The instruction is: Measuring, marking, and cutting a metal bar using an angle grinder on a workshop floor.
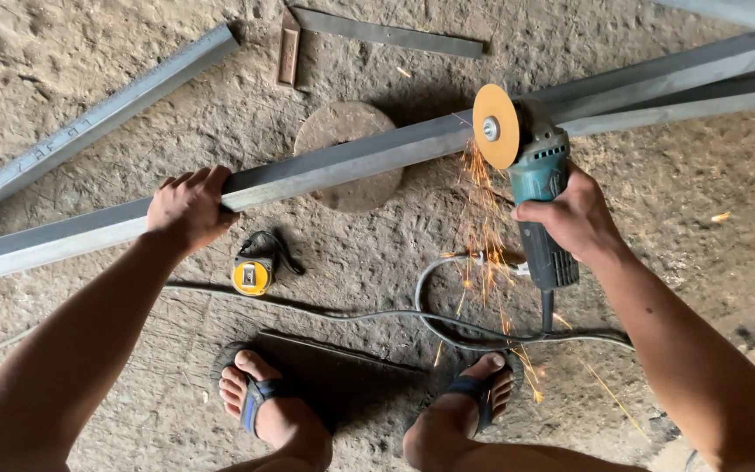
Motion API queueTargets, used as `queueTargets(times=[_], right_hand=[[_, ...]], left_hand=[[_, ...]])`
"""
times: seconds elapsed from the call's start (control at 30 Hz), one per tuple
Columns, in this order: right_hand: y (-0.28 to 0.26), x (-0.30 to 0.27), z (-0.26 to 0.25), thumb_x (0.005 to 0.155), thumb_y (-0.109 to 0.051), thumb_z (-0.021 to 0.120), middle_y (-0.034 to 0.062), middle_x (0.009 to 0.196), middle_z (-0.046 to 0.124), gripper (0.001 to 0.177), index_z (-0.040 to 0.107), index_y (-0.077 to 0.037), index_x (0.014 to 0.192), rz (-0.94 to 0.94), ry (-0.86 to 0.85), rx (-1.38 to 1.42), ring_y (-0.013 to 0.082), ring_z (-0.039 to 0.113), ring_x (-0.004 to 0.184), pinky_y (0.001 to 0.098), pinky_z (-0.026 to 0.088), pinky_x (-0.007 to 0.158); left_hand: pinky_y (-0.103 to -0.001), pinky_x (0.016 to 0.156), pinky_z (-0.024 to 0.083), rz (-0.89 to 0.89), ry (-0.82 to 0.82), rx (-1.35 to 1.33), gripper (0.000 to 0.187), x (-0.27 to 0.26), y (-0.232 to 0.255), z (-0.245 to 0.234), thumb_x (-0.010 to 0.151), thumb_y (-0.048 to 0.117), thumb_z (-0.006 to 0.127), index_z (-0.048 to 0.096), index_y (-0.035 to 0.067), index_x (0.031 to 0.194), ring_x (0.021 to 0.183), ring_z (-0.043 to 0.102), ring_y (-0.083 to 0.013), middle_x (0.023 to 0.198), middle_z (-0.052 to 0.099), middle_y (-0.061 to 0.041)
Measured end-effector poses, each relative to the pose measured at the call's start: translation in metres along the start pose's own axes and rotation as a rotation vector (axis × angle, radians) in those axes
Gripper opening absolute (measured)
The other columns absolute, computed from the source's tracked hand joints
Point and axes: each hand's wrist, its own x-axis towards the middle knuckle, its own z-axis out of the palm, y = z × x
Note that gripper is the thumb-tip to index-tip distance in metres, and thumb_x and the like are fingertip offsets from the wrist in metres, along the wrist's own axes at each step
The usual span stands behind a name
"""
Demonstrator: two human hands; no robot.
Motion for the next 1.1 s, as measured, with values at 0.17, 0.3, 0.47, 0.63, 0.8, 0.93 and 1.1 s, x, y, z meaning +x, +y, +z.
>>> queueTargets(times=[0.17,0.3,0.47,0.63,0.8,0.93,1.1], right_hand=[[-0.011,-0.005,-0.001,0.061,-0.008,0.082,0.0134,0.088,0.059,0.047,0.061,-0.004,0.102,0.002,-0.011,0.001,0.0294,0.060,0.085,0.0438,0.046,0.075],[-0.021,-0.008,-0.004,0.063,-0.007,0.080,0.0153,0.086,0.058,0.046,0.059,-0.002,0.103,-0.008,-0.018,0.020,0.0339,0.062,0.083,0.0474,0.047,0.073],[-0.019,-0.004,-0.010,0.061,-0.008,0.081,0.0154,0.086,0.058,0.047,0.060,-0.001,0.103,-0.026,0.019,0.021,0.0324,0.062,0.085,0.0469,0.047,0.073],[-0.016,-0.002,-0.014,0.062,-0.009,0.081,0.0151,0.085,0.059,0.047,0.060,-0.001,0.103,-0.031,0.036,-0.027,0.0312,0.063,0.084,0.0465,0.048,0.073],[-0.006,-0.001,-0.008,0.060,-0.010,0.083,0.0165,0.090,0.062,0.050,0.063,-0.002,0.105,0.018,0.018,-0.026,0.0320,0.064,0.088,0.0464,0.049,0.076],[0.003,0.003,-0.006,0.060,-0.011,0.084,0.0186,0.091,0.063,0.052,0.063,-0.001,0.107,0.024,0.021,-0.046,0.0327,0.065,0.091,0.0464,0.050,0.077],[-0.002,0.004,-0.007,0.060,-0.014,0.085,0.0175,0.092,0.065,0.053,0.065,-0.004,0.108,0.041,0.004,-0.072,0.0338,0.066,0.091,0.0469,0.050,0.079]], left_hand=[[-0.046,0.093,0.058,-0.006,-0.003,0.005,0.055,-0.001,0.002,-0.002,0.075,0.034,0.087,0.057,0.017,0.118,0.100,0.073,-0.0285,0.099,0.068,-0.005],[-0.045,0.093,0.057,0.000,0.012,0.010,0.058,-0.002,0.003,-0.006,0.074,0.035,0.087,0.057,0.017,0.120,0.101,0.073,-0.0285,0.100,0.068,-0.005],[-0.046,0.093,0.057,-0.011,0.015,-0.015,0.055,-0.002,0.005,-0.008,0.075,0.035,0.086,0.058,0.017,0.120,0.100,0.073,-0.0289,0.100,0.068,-0.005],[-0.046,0.094,0.057,-0.014,0.005,-0.004,0.056,-0.002,0.008,-0.012,0.075,0.036,0.086,0.058,0.017,0.120,0.101,0.073,-0.0281,0.100,0.068,-0.004],[-0.045,0.095,0.056,-0.022,-0.014,0.002,0.055,-0.001,0.004,-0.006,0.076,0.035,0.084,0.055,0.018,0.120,0.103,0.072,-0.0278,0.101,0.067,-0.003],[-0.045,0.096,0.056,-0.024,-0.016,0.001,0.059,0.001,0.002,-0.003,0.074,0.036,0.086,0.055,0.019,0.120,0.104,0.071,-0.0274,0.102,0.067,-0.003],[-0.046,0.095,0.055,-0.018,-0.006,-0.021,0.052,-0.001,0.004,-0.005,0.076,0.034,0.083,0.055,0.018,0.117,0.103,0.071,-0.0285,0.101,0.066,-0.004]])
